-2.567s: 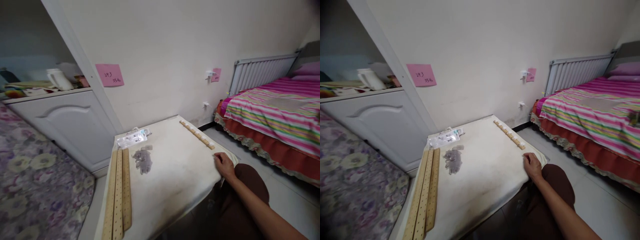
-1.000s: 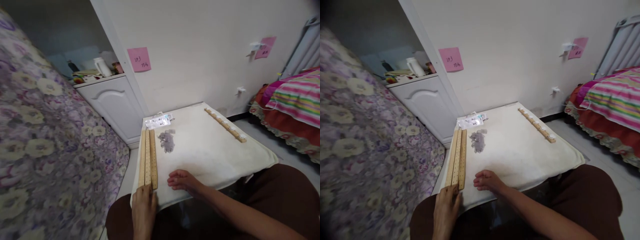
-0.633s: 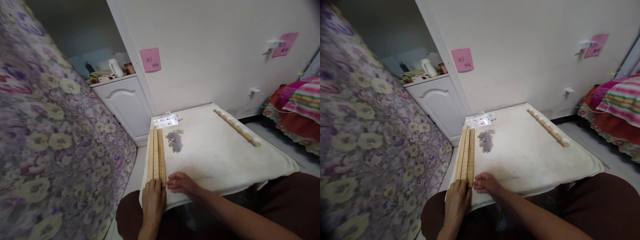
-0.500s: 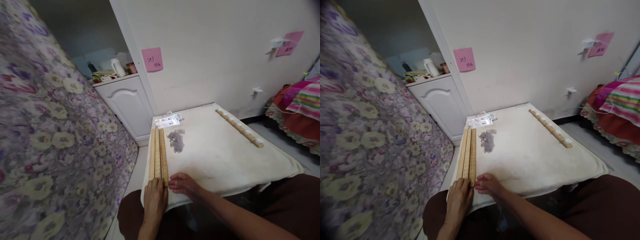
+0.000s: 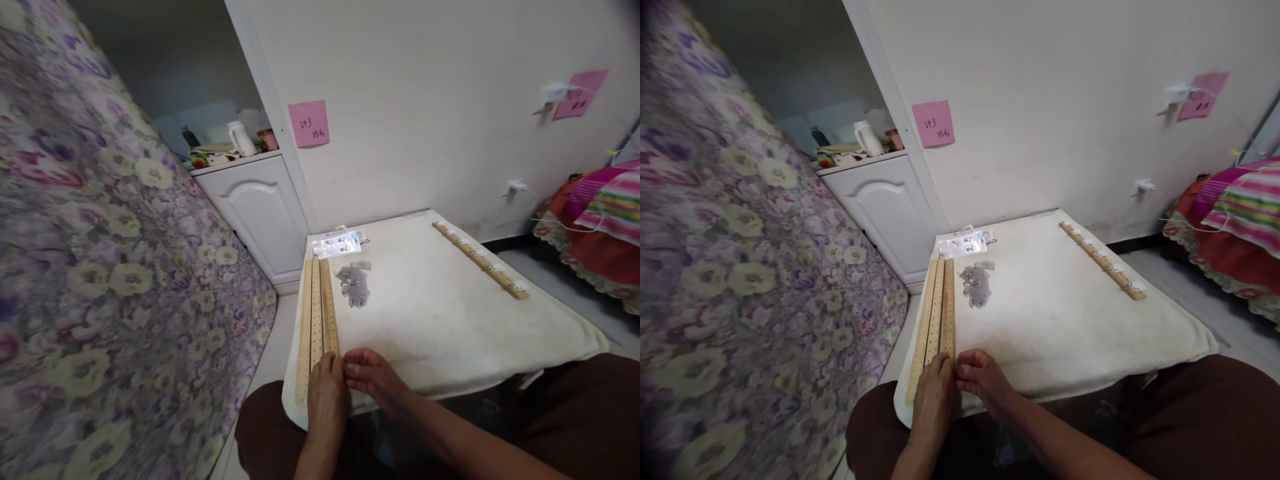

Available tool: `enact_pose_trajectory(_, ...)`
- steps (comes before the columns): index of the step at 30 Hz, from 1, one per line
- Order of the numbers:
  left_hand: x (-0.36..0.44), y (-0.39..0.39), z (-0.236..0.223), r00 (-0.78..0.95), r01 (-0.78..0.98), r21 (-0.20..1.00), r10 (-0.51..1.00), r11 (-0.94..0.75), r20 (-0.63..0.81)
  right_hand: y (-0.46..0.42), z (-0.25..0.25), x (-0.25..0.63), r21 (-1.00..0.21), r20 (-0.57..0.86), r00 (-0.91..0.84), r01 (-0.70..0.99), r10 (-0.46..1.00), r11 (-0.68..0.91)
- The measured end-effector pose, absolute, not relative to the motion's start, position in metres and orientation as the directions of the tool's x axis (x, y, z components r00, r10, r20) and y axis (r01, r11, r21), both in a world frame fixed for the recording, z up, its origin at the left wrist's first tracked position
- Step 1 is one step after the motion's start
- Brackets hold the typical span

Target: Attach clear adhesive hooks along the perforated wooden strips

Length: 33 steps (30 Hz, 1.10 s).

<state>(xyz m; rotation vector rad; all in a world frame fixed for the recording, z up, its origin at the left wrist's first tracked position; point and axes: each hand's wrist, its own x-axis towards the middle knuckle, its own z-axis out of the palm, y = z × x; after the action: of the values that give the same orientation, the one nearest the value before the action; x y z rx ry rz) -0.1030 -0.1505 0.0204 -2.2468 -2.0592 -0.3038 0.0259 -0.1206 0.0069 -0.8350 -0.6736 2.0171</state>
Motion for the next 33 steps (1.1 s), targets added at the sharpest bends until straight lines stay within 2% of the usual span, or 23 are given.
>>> enact_pose_trajectory(8,-0.088,-0.151,0.028,-0.095,0.941,0.331,0.994,0.075,0.045,-0.105,0.004,0.034,-0.841,-0.34,-0.451,-0.247,0.825,-0.482)
enact_pose_trajectory(13,-0.088,-0.155,0.025,-0.086,0.824,0.566,0.983,-0.022,0.163,-0.099,-0.005,0.028,-0.925,-0.278,-0.415,-0.128,0.866,-0.359)
enact_pose_trajectory(19,-0.077,-0.16,0.023,-0.087,0.581,0.799,0.964,-0.155,0.251,-0.084,-0.01,0.033,-0.982,-0.187,-0.295,0.052,0.937,-0.179)
enact_pose_trajectory(22,-0.068,-0.161,0.024,-0.072,0.5,0.847,0.965,-0.183,0.251,-0.073,-0.01,0.035,-0.98,-0.16,-0.24,0.158,0.957,-0.124)
enact_pose_trajectory(26,-0.064,-0.164,0.022,-0.072,0.474,0.856,0.96,-0.206,0.271,-0.061,-0.009,0.034,-0.961,-0.11,-0.207,0.273,0.972,-0.051)
enact_pose_trajectory(33,-0.072,-0.168,0.013,-0.08,0.511,0.841,0.964,-0.179,0.254,-0.072,-0.007,0.035,-0.954,-0.036,-0.187,0.299,0.982,0.022)
